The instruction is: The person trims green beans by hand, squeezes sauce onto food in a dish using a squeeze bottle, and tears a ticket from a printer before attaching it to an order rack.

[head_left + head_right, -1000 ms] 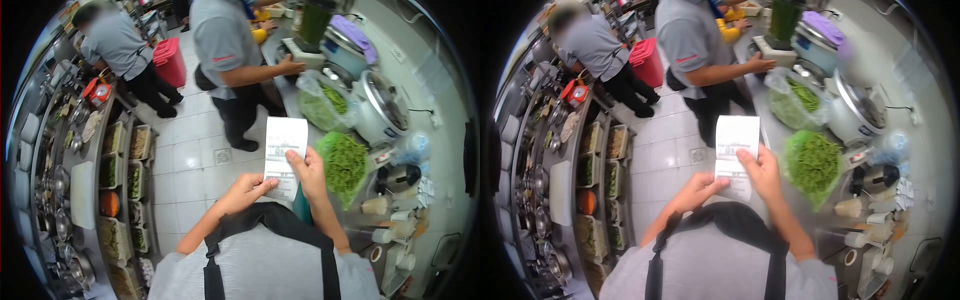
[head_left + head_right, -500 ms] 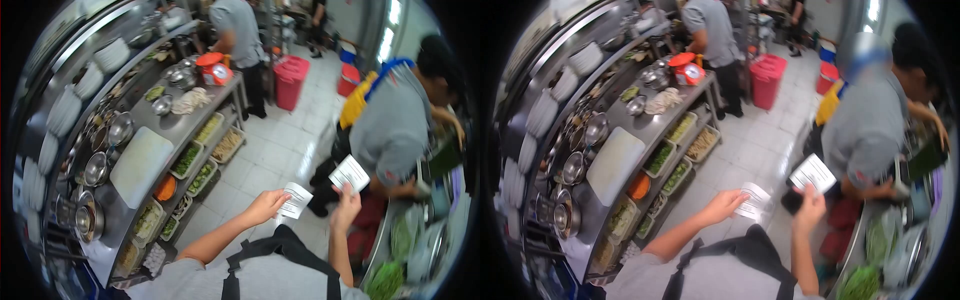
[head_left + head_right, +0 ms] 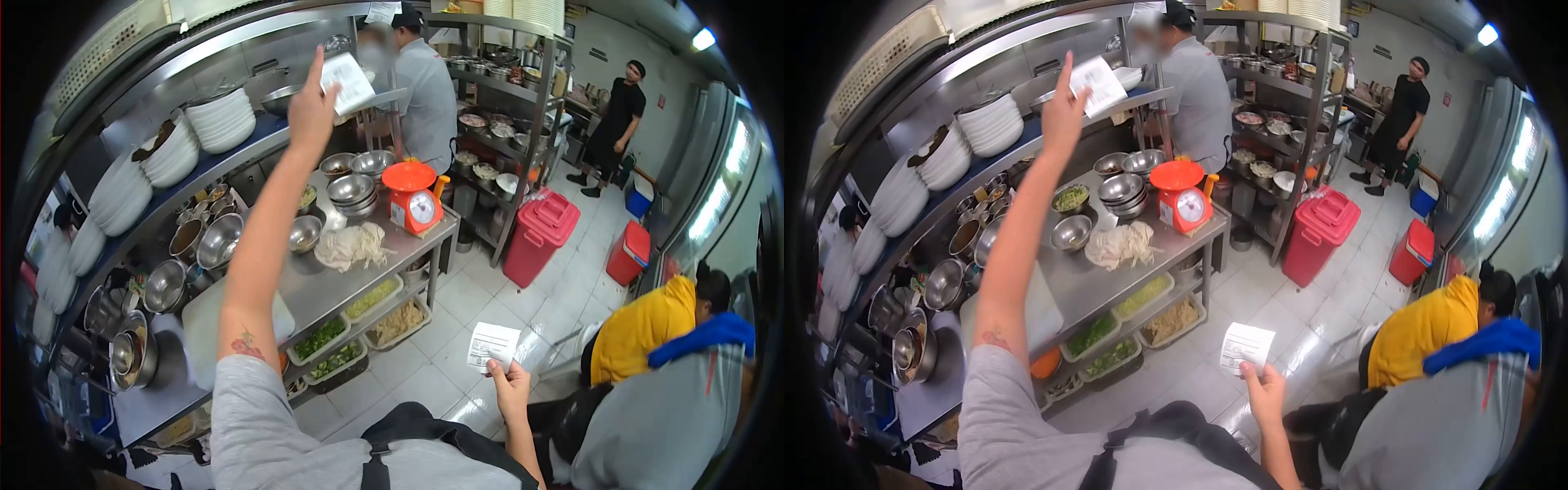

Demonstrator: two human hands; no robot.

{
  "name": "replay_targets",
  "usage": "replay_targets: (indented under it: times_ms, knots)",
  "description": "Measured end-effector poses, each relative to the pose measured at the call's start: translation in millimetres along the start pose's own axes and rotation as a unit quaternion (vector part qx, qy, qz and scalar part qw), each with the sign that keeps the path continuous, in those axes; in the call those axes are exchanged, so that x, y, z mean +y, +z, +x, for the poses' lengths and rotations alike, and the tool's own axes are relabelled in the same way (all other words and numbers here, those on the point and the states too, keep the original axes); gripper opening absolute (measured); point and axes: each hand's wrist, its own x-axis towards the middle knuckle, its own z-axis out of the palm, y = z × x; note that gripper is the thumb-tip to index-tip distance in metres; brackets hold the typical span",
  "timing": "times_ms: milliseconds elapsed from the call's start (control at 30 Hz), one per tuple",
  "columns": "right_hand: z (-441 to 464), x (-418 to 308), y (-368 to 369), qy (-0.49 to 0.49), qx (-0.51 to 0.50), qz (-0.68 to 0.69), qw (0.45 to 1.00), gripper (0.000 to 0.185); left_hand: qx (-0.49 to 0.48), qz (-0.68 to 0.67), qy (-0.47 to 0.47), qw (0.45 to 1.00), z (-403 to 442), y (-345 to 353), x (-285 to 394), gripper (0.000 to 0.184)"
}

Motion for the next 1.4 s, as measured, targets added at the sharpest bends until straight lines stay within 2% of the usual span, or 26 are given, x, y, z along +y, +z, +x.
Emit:
replay_targets:
  times_ms: [67, 100, 200, 300, 400, 500, 600, 633, 667, 700, 733, 767, 800, 833, 867, 933, 967, 1000, 1067, 1100, 1167, 1200, 1267, 1300, 1367, 1400]
  knots:
    - [44, -3, 0, -0.012, -0.021, -0.021, 0.999, 0.025, -0.005, 0.067, 0.068, 0.995, 57, 15, -25, 0.039]
    - [65, 1, -5, -0.022, -0.024, -0.061, 0.998, 0.024, 0.048, 0.017, 0.109, 0.993, 84, 29, -40, 0.022]
    - [130, 23, -13, -0.023, 0.015, -0.039, 0.999, 0.023, 0.059, 0.029, 0.064, 0.996, 156, 60, -83, 0.020]
    - [178, 32, -18, -0.015, 0.053, -0.042, 0.998, 0.023, 0.045, 0.052, 0.011, 0.998, 205, 84, -112, 0.023]
    - [216, 31, -29, -0.007, 0.085, -0.058, 0.995, 0.024, 0.138, 0.118, -0.011, 0.983, 247, 101, -124, 0.024]
    - [255, 38, -56, 0.000, 0.111, -0.058, 0.992, 0.025, 0.166, 0.179, -0.071, 0.967, 244, 99, -85, 0.036]
    - [299, 58, -96, -0.001, 0.141, -0.032, 0.990, 0.026, 0.376, 0.267, 0.017, 0.887, 159, 144, -48, 0.067]
    - [314, 63, -106, 0.004, 0.156, -0.024, 0.987, 0.026, 0.356, 0.155, 0.070, 0.919, 113, 176, -36, 0.064]
    - [326, 67, -119, 0.007, 0.176, -0.014, 0.984, 0.026, 0.289, -0.003, 0.076, 0.954, 59, 225, -31, 0.054]
    - [340, 67, -150, 0.244, 0.046, -0.076, 0.966, 0.071, 0.090, -0.166, 0.082, 0.979, -16, 281, -13, 0.049]
    - [360, 77, -155, 0.177, 0.051, -0.071, 0.980, 0.056, -0.133, -0.345, 0.000, 0.929, -91, 338, 4, 0.044]
    - [378, 93, -157, 0.113, 0.063, -0.066, 0.989, 0.041, -0.289, -0.407, -0.111, 0.859, -165, 395, 20, 0.040]
    - [385, 103, -165, 0.053, 0.085, -0.065, 0.993, 0.027, -0.384, -0.349, -0.114, 0.847, -237, 437, 43, 0.047]
    - [394, 93, -172, 0.044, 0.017, -0.166, 0.985, 0.026, -0.431, -0.521, -0.470, 0.566, -267, 455, 81, 0.054]
    - [410, 75, -180, 0.046, -0.045, -0.262, 0.963, 0.026, -0.486, -0.525, -0.430, 0.551, -272, 479, 104, 0.057]
    - [437, 64, -208, 0.079, -0.122, -0.292, 0.945, 0.023, -0.588, -0.522, -0.355, 0.506, -276, 498, 149, 0.064]
    - [450, 56, -225, 0.091, -0.156, -0.292, 0.939, 0.024, -0.652, -0.459, -0.263, 0.543, -262, 510, 159, 0.071]
    - [467, 48, -243, 0.098, -0.193, -0.291, 0.932, 0.026, -0.665, -0.443, -0.187, 0.572, -248, 525, 167, 0.073]
    - [497, 60, -281, 0.013, -0.248, -0.320, 0.914, 0.026, -0.662, -0.414, -0.029, 0.624, -232, 565, 183, 0.076]
    - [511, 49, -292, 0.084, -0.284, -0.305, 0.905, 0.024, -0.682, -0.406, -0.040, 0.607, -233, 577, 188, 0.075]
    - [536, 44, -314, 0.094, -0.305, -0.322, 0.891, 0.023, -0.713, -0.382, -0.058, 0.585, -233, 608, 198, 0.073]
    - [554, 43, -328, 0.094, -0.319, -0.336, 0.882, 0.023, -0.729, -0.409, -0.122, 0.535, -236, 628, 203, 0.071]
    - [579, 64, -353, 0.054, -0.272, -0.327, 0.903, 0.022, -0.742, -0.456, -0.250, 0.423, -247, 665, 212, 0.066]
    - [594, 69, -367, 0.054, -0.245, -0.331, 0.910, 0.022, -0.733, -0.400, -0.236, 0.497, -246, 685, 218, 0.047]
    - [627, 84, -393, 0.023, -0.165, -0.338, 0.926, 0.022, -0.713, -0.372, -0.250, 0.540, -240, 743, 229, 0.034]
    - [644, 87, -403, 0.042, -0.137, -0.330, 0.933, 0.021, -0.706, -0.351, -0.259, 0.557, -233, 768, 231, 0.028]
